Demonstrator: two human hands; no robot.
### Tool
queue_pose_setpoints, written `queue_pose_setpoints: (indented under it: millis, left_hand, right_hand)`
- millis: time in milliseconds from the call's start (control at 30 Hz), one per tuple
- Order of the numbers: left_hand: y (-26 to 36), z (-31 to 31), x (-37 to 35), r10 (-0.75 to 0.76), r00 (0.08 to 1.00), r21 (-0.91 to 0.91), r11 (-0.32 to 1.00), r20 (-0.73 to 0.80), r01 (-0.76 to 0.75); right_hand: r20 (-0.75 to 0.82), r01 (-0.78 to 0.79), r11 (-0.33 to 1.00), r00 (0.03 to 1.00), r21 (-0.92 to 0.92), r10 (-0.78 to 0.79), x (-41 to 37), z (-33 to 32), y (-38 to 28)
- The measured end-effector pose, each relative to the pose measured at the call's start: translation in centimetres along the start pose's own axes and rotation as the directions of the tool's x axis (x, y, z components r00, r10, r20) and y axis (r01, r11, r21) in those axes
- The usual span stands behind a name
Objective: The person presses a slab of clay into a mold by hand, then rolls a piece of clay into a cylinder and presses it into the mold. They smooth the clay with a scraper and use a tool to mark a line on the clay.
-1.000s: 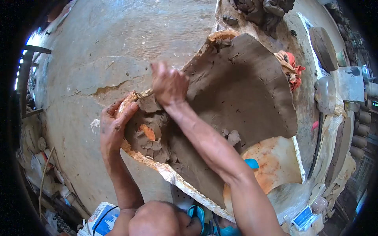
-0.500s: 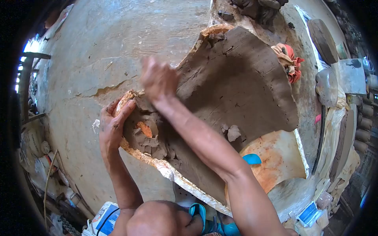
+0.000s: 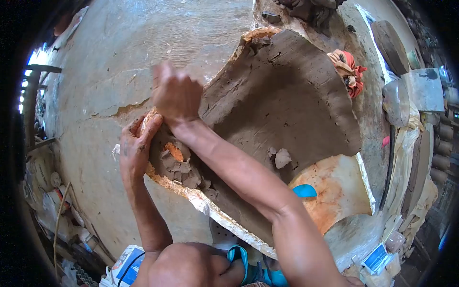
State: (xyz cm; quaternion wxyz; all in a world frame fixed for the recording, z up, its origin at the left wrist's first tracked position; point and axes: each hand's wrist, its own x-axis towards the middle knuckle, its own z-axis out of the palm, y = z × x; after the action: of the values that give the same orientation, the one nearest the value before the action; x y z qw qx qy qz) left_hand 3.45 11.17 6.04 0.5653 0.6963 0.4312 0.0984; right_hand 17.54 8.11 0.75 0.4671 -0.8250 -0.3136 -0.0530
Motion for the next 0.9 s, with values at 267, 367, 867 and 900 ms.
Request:
queue_pose_setpoints:
  millis: [267, 367, 867, 900]
  left_hand:
    - [0.1, -0.3, -0.2, 0.016, 0.999, 0.080, 0.997, -0.031, -0.014]
    - [-0.4, -0.4, 0.0, -0.008, 1.000, 0.020, 1.000, -0.023, 0.009]
    - [-1.0, -0.3, -0.4, 0.029, 0.999, 0.006, 1.000, -0.041, -0.028]
    - [-1.2, -0.4, -0.3, 0.048, 0.999, -0.031, 0.998, -0.012, -0.049]
  right_hand:
    - [0.410, 0.024, 0.995, 0.910, 0.096, -0.061, 3.0, -7.5, 3.9]
    - [0.860, 0.207, 0.977, 0.507, -0.051, -0.063, -0.7, -11.9, 2.3]
    - [0.862, 0.575, 0.720, 0.503, -0.388, 0.063, -3.8, -10.5, 8.9]
    - [0.824, 0.571, 0.682, 0.560, -0.458, 0.084, -3.8, -10.3, 10.2]
